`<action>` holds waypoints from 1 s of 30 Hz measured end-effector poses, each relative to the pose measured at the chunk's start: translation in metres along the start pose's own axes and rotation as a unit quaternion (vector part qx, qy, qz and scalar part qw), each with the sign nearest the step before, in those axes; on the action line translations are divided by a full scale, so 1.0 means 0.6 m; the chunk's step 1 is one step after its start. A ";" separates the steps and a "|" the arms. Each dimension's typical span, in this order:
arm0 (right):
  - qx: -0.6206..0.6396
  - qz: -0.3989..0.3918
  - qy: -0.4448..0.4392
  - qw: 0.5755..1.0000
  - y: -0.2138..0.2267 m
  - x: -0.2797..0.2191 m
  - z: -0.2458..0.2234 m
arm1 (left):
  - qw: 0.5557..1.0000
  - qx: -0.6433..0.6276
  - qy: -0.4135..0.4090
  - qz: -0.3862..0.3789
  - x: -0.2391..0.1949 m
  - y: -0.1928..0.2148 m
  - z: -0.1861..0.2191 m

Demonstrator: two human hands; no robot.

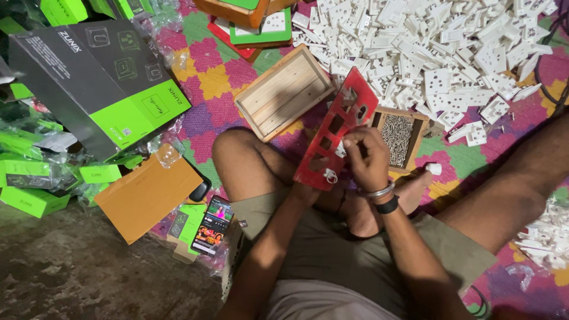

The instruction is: The person sits on the floor and assembles white plastic electrical components into a red cardboard template. They pick up small metal fasteners from a wooden box and insert them into the components, then place the assembled units into the template slots.

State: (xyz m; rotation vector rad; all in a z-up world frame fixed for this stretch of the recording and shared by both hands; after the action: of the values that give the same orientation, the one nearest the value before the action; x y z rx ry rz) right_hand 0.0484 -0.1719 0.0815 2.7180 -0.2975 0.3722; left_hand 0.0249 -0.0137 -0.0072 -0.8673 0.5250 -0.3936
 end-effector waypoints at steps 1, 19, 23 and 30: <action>-0.019 -0.002 0.008 1.000 0.001 -0.001 -0.009 | 1.000 0.000 0.000 -0.001 -0.001 0.000 0.001; 0.106 0.016 -0.097 0.989 0.003 -0.012 0.068 | 1.000 0.000 0.013 -0.008 -0.007 -0.008 -0.015; 0.103 0.001 -0.116 0.988 0.007 0.004 0.076 | 1.000 0.003 0.012 -0.017 0.008 -0.015 -0.008; 0.124 0.012 -0.115 0.985 0.008 -0.003 0.086 | 1.000 -0.004 0.010 -0.011 0.004 -0.008 -0.011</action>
State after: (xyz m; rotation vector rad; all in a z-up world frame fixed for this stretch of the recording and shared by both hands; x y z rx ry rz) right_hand 0.0566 -0.1962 0.0363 3.0110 -0.3677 0.1047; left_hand 0.0225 -0.0220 -0.0074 -0.8780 0.5360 -0.4218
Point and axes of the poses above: each hand's wrist, its own x-axis towards the middle knuckle, its own y-axis out of the back of the hand, z = x × y, the point moved 3 cm from there along x, towards the middle knuckle, and after that the axes turned 2 degrees about y, right-handed, at the moved point
